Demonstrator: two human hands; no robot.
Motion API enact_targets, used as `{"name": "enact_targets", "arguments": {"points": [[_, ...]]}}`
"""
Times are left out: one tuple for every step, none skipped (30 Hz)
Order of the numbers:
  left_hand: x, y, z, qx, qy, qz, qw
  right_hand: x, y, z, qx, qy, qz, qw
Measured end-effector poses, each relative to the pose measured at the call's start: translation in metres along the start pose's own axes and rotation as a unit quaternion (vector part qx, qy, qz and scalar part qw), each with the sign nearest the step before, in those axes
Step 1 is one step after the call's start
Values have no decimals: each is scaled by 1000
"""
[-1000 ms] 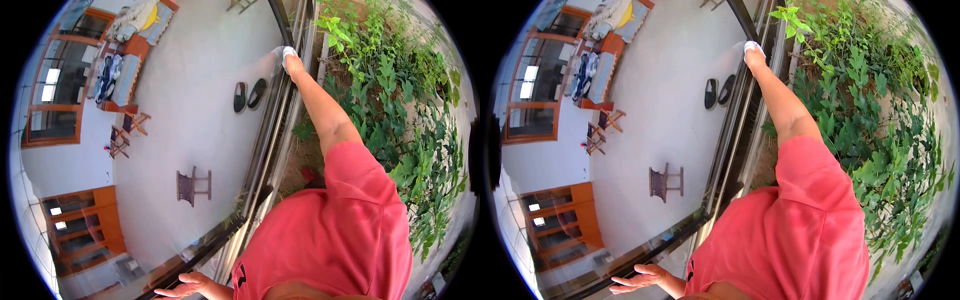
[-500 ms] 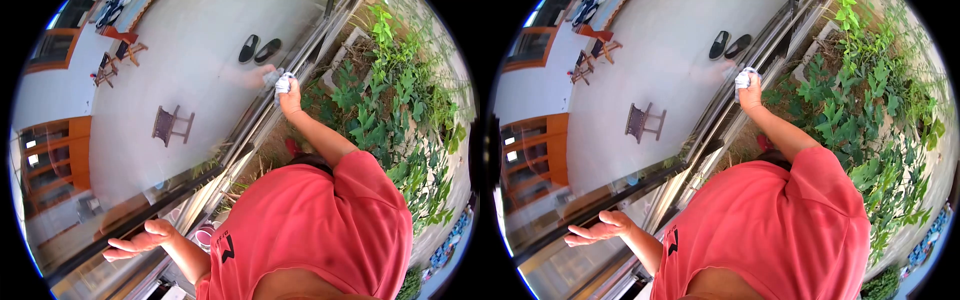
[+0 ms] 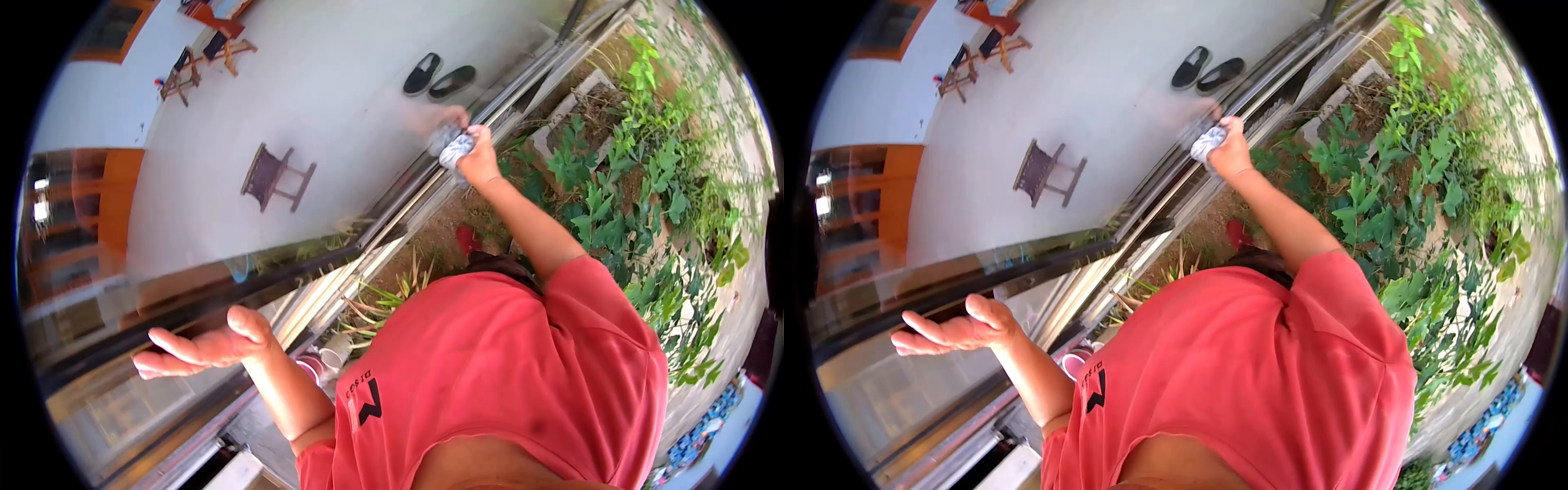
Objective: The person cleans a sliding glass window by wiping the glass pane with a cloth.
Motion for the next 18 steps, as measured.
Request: {"name": "enact_targets", "arguments": {"points": [[1, -1, 2, 19, 6, -4, 1000, -4, 0, 4, 39, 62, 12, 997], [0, 0, 2, 10, 3, -2, 1000, 0, -4, -6, -1, 36, 20, 999], [1, 1, 1, 8, 3, -3, 1000, 3, 0, 51, 87, -15, 44, 995], [2, -1, 1, 10, 3, -7, 1000, 10, -5, 45, 111, 7, 42, 993], [2, -1, 1, 12, 2, -13, 1000, 19, -10, 35, 134, 30, 38, 990], [3, 0, 2, -7, -3, -9, 1000, 34, -23, 28, 129, 36, 47, 990], [3, 0, 3, -22, -10, -7, 1000, 54, -46, 29, 108, 97, 124, 982], [4, 0, 6, -27, -14, -11, 999, 75, -69, 37, 85, 160, 193, 964], [5, 1, 7, -35, -6, -4, 999, 88, -89, 53, 64, 229, 257, 937], [6, 2, 7, -36, -3, -2, 999, 97, -101, 70, 29, 167, 301, 938], [7, 3, 7, -39, 1, -1, 999, 106, -111, 87, -6, 106, 346, 932], [8, 3, 6, -29, 9, -3, 1000, 105, -112, 101, -32, 118, 302, 945], [9, 2, 8, -24, 10, -4, 1000, 104, -112, 112, -59, 126, 259, 956], [10, 1, 9, -16, 11, -5, 1000, 99, -107, 128, -79, 93, 266, 956], [11, 1, 9, -7, 12, -5, 1000, 89, -98, 151, -104, 105, 266, 953], [12, 1, 10, 0, 17, -6, 1000, 73, -89, 178, -128, 158, 236, 950], [16, 1, 12, 7, 47, 6, 999, 58, -78, 204, -150, 210, 205, 944], [17, 2, 11, 9, 50, 3, 999, 42, -64, 238, -172, 281, 151, 932]]}}
Point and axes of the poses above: each hand's wrist, its own x-axis away from the middle knuckle, its own y-axis out of the back of the hand, z = x × y, the point moved 6 cm from there along -x, towards the middle knuckle, and after that the axes turned 14 degrees about y, right-handed, at the moved point
